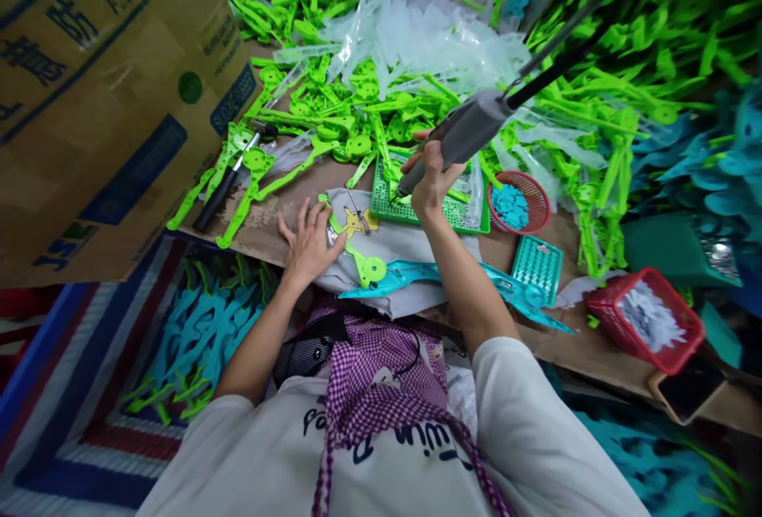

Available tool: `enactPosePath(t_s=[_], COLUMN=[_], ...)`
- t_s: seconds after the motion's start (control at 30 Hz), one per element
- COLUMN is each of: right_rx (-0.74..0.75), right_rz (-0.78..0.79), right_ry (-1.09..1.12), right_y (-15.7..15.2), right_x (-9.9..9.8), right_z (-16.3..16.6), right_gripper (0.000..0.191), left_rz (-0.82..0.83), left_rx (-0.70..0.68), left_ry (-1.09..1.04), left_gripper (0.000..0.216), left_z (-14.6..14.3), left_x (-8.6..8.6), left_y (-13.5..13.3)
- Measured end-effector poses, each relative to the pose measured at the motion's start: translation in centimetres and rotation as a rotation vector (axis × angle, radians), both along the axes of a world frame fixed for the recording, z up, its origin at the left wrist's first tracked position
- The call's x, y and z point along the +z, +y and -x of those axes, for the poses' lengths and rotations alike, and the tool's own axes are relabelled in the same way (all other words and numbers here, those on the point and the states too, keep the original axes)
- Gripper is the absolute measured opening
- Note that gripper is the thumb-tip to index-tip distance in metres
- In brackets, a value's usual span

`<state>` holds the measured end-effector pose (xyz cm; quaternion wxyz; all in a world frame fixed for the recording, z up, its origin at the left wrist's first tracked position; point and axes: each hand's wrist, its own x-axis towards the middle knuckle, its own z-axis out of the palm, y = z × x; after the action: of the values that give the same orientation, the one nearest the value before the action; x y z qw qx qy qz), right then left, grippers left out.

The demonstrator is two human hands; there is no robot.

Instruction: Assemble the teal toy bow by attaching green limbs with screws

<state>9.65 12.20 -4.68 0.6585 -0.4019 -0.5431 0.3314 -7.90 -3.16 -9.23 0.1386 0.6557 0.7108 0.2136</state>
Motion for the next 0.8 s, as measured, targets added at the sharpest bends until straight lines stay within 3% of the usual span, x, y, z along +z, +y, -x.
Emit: enactPosePath(t_s=[0.17,0.37,0.47,0.63,0.8], right_rx=[-0.046,0.309,0.401,0.430,0.455], right_rz=[-0.017,0.102,0.087,0.035,0.074], right_ry=[0.080,0.114,0.137,0.051,0.008], right_y=[-3.2,-9.0,-9.3,-8.5,-8.7], right_x=[2.3,1.3,0.4,-0.7,-0.4], right_z=[-0.3,3.5,5.3,5.8,5.6], right_gripper=[0.058,0.059,0.056,0.047,0.046], left_rz=[-0.010,0.044,0.054,0.055,0.059], left_rx=[0.008,0.024,0.017,0.017,-0.001], left_ry=[-0.018,0.009,0.036,0.065,0.053], left_gripper=[0.044,0.044,0.046,0.050,0.050], left_z=[0.1,-0.1,0.0,0.1,0.0], left_x=[-0.2,0.0,-0.1,-0.2,-0.1], left_y=[0.0,0.2,0.2,0.2,0.1])
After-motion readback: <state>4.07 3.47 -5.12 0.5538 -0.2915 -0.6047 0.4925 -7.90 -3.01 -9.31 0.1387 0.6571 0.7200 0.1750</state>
